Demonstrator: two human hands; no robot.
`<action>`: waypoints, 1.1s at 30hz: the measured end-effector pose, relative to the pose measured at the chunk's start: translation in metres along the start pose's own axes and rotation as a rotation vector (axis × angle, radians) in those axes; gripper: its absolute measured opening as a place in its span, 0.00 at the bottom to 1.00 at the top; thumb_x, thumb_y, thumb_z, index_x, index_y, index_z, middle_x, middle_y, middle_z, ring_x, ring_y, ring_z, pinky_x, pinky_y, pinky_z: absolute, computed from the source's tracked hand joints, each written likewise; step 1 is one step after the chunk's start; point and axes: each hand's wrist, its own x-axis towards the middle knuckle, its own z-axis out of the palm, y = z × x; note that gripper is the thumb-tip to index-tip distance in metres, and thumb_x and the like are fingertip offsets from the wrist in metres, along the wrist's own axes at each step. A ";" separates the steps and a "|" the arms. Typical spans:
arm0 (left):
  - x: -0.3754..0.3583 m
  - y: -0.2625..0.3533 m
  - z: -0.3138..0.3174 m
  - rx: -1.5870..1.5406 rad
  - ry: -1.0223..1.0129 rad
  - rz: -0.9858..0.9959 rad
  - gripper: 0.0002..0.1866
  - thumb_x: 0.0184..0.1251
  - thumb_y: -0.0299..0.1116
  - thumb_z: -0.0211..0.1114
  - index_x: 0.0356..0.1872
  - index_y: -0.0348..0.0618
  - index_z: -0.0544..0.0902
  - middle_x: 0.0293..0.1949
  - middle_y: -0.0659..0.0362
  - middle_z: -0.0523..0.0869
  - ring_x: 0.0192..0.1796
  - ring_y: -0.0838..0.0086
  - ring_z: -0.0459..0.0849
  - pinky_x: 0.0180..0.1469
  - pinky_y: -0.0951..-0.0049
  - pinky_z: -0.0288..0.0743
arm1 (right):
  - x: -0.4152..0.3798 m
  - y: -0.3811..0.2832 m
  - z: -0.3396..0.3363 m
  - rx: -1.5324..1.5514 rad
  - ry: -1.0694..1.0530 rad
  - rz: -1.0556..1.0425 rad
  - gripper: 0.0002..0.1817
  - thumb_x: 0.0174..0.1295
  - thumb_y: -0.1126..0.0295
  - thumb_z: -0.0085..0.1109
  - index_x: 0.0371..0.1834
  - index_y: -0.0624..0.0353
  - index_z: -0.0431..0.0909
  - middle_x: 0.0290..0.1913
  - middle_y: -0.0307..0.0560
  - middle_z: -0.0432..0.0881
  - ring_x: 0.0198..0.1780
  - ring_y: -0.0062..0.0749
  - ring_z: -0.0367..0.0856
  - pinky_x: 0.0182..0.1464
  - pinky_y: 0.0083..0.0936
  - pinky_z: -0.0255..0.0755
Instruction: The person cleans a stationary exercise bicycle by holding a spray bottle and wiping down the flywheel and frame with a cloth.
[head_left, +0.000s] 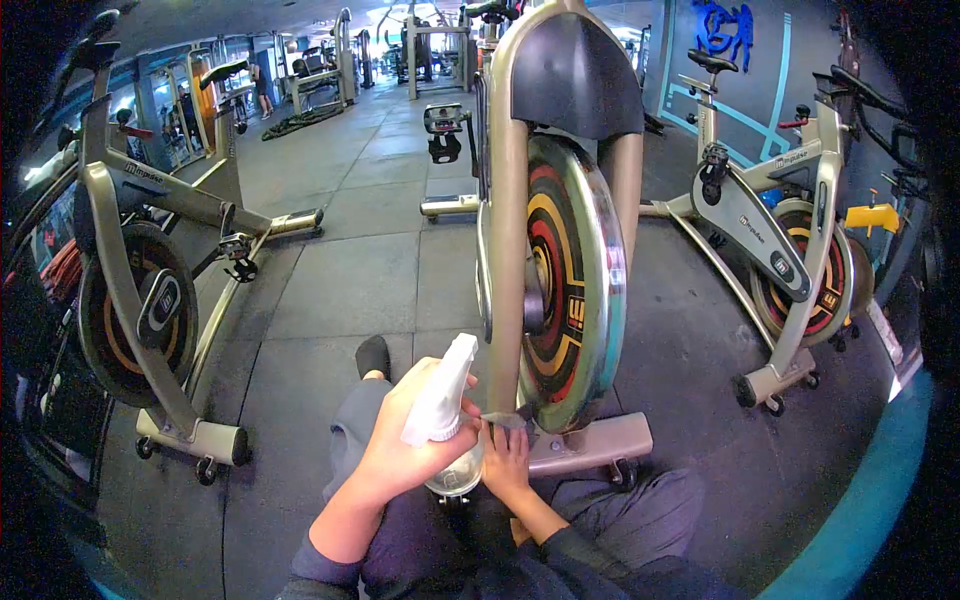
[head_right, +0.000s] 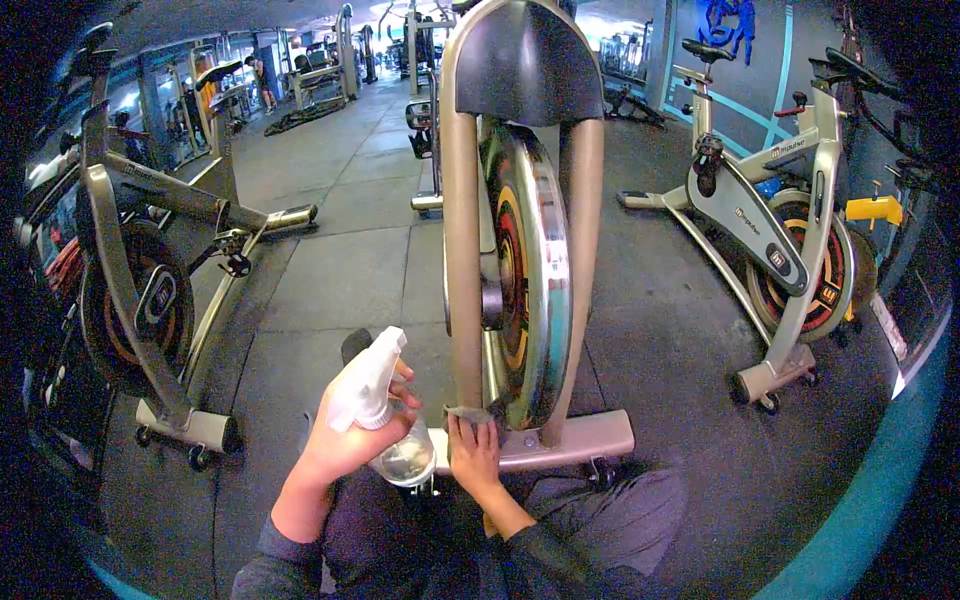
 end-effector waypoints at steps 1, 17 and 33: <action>0.000 0.001 0.001 -0.030 0.009 -0.006 0.21 0.44 0.19 0.65 0.45 0.34 0.76 0.38 0.55 0.78 0.37 0.71 0.84 0.41 0.74 0.76 | -0.002 0.001 0.003 0.026 -0.031 0.006 0.26 0.57 0.63 0.55 0.62 0.52 0.71 0.57 0.46 0.70 0.56 0.51 0.66 0.64 0.50 0.59; 0.006 0.004 -0.002 0.221 -0.037 0.174 0.21 0.43 0.20 0.65 0.44 0.35 0.76 0.35 0.55 0.79 0.37 0.68 0.82 0.40 0.71 0.74 | 0.247 -0.014 -0.103 -0.006 0.478 0.172 0.38 0.61 0.48 0.51 0.71 0.55 0.57 0.72 0.57 0.54 0.69 0.54 0.55 0.71 0.55 0.44; 0.002 -0.002 0.000 0.032 -0.007 0.058 0.23 0.43 0.19 0.65 0.46 0.33 0.75 0.38 0.55 0.78 0.36 0.70 0.83 0.40 0.72 0.75 | 0.156 -0.006 -0.050 -0.082 0.401 0.083 0.28 0.58 0.66 0.53 0.65 0.54 0.68 0.61 0.47 0.69 0.57 0.44 0.69 0.63 0.45 0.61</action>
